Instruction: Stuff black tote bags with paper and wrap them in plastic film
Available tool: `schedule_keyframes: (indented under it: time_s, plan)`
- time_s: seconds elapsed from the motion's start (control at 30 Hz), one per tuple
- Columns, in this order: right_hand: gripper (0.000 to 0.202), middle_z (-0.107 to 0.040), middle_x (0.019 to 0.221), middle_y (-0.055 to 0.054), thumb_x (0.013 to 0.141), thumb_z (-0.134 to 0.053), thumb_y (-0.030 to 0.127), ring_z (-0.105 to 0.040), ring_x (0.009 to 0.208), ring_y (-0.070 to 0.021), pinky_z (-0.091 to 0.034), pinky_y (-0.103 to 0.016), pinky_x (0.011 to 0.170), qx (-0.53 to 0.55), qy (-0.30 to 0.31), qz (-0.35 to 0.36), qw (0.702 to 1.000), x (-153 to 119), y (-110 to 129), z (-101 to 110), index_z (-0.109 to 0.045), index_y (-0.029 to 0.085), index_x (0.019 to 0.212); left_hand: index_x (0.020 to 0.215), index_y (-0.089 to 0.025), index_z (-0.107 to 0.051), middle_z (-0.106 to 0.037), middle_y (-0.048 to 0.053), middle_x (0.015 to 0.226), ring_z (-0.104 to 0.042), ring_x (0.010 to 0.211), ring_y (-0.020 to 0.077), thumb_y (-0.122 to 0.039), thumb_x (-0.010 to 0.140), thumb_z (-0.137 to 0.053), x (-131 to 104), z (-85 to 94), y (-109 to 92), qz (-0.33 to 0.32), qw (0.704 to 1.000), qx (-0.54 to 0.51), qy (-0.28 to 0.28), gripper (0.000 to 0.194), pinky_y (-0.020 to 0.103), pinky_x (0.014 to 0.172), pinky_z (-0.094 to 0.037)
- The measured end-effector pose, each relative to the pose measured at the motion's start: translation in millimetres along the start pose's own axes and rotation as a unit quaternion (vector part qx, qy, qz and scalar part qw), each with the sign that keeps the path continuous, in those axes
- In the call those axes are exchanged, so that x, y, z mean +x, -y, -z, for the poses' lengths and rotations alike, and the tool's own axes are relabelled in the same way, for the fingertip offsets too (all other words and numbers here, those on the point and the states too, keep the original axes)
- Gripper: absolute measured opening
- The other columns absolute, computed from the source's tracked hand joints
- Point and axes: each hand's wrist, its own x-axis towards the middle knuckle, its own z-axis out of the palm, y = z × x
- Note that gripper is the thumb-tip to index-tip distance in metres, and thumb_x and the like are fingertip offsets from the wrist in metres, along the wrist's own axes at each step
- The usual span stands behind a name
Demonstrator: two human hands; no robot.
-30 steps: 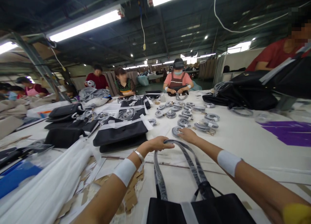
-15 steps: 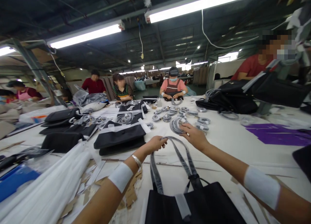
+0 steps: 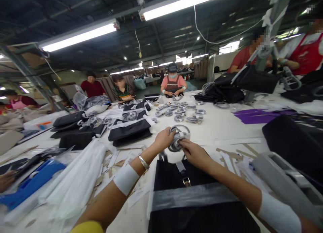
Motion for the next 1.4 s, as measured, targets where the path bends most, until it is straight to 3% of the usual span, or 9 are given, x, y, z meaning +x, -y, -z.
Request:
schedule_keyframes:
  time_s: [0.1, 0.2, 0.33, 0.57, 0.8, 0.93, 1.17, 1.27, 1.4]
  plan:
    - [0.02, -0.071, 0.103, -0.005, 0.08, -0.07, 0.025, -0.064, 0.074, -0.0169, -0.055, -0.029, 0.066, 0.212, -0.037, -0.103, 0.971, -4, 7, -17, -0.07, 0.022, 0.1, 0.104, -0.021, -0.059, -0.07, 0.01, 0.102, -0.064, 0.098, 0.0277, -0.038, 0.099, -0.039, -18, -4.9, -4, -0.01, 0.999, 0.043, -0.03, 0.027, 0.034, 0.081, -0.043]
    - [0.021, -0.07, 0.09, -0.004, 0.09, -0.061, 0.042, -0.064, 0.07, -0.0129, -0.054, -0.022, 0.057, 0.34, -0.1, -0.144, 0.924, -3, 8, -32, -0.065, 0.022, 0.091, 0.106, -0.022, -0.058, -0.071, 0.009, 0.097, -0.066, 0.094, 0.0272, -0.039, 0.1, -0.039, -32, -7.9, -6, -0.03, 0.996, 0.079, -0.037, 0.026, 0.032, 0.077, -0.044]
    - [0.017, -0.067, 0.076, 0.0, 0.087, -0.069, 0.037, -0.064, 0.066, -0.0094, -0.051, -0.015, 0.051, 0.441, -0.18, -0.175, 0.862, -6, 2, -47, -0.061, 0.022, 0.085, 0.104, -0.021, -0.058, -0.071, 0.008, 0.097, -0.067, 0.093, 0.0265, -0.041, 0.099, -0.043, -41, -2.7, -9, -0.07, 0.989, 0.124, -0.037, 0.025, 0.031, 0.074, -0.044]
    - [0.021, -0.067, 0.066, -0.001, 0.071, -0.084, 0.027, -0.062, 0.057, -0.0095, -0.046, -0.014, 0.044, 0.52, -0.17, -0.207, 0.811, -20, 6, -68, -0.068, 0.016, 0.079, 0.121, -0.023, -0.056, -0.066, 0.007, 0.117, -0.064, 0.107, 0.0231, -0.044, 0.099, -0.048, -53, 8.6, -9, -0.129, 0.975, 0.176, -0.034, 0.032, 0.028, 0.082, -0.047]
    - [0.028, -0.07, 0.075, 0.003, 0.057, -0.09, 0.029, -0.062, 0.068, -0.0083, -0.051, -0.017, 0.065, 0.559, -0.171, -0.116, 0.803, -20, 30, -66, -0.073, 0.018, 0.075, 0.127, -0.023, -0.055, -0.069, 0.006, 0.11, -0.068, 0.095, 0.0197, -0.042, 0.103, -0.039, -71, -3.2, -12, -0.144, 0.95, 0.262, -0.087, 0.034, 0.026, 0.073, -0.048]
    - [0.035, -0.071, 0.083, -0.001, 0.062, -0.087, 0.044, -0.063, 0.072, -0.0123, -0.052, -0.023, 0.069, 0.562, -0.144, -0.11, 0.807, -30, 37, -59, -0.074, 0.019, 0.081, 0.128, -0.022, -0.054, -0.07, 0.006, 0.104, -0.068, 0.088, 0.0185, -0.039, 0.103, -0.04, -73, -6.1, -6, -0.184, 0.93, 0.299, -0.111, 0.034, 0.026, 0.07, -0.048]
    - [0.048, -0.069, 0.073, -0.004, 0.062, -0.081, 0.062, -0.064, 0.069, -0.0164, -0.048, -0.026, 0.065, 0.443, -0.189, -0.127, 0.867, -37, 44, -57, -0.07, 0.016, 0.069, 0.142, -0.017, -0.043, -0.067, 0.01, 0.112, -0.065, 0.094, 0.0201, -0.027, 0.101, -0.046, -80, -15.9, 1, -0.267, 0.888, 0.349, -0.136, 0.042, 0.027, 0.074, -0.051]
    - [0.049, -0.068, 0.069, -0.004, 0.058, -0.082, 0.063, -0.063, 0.068, -0.0175, -0.047, -0.027, 0.065, 0.437, -0.198, -0.126, 0.868, -38, 44, -59, -0.069, 0.017, 0.067, 0.143, -0.017, -0.042, -0.067, 0.01, 0.111, -0.065, 0.094, 0.0209, -0.026, 0.101, -0.046, -87, -18.2, -2, -0.263, 0.894, 0.336, -0.138, 0.044, 0.029, 0.074, -0.052]
    - [0.049, -0.068, 0.071, -0.002, 0.055, -0.083, 0.062, -0.061, 0.068, -0.0158, -0.045, -0.026, 0.062, 0.437, -0.213, -0.131, 0.864, -40, 36, -60, -0.071, 0.017, 0.072, 0.144, -0.019, -0.045, -0.069, 0.01, 0.114, -0.064, 0.1, 0.0237, -0.034, 0.101, -0.043, -95, -13.8, -9, -0.234, 0.931, 0.251, -0.121, 0.045, 0.034, 0.083, -0.052]
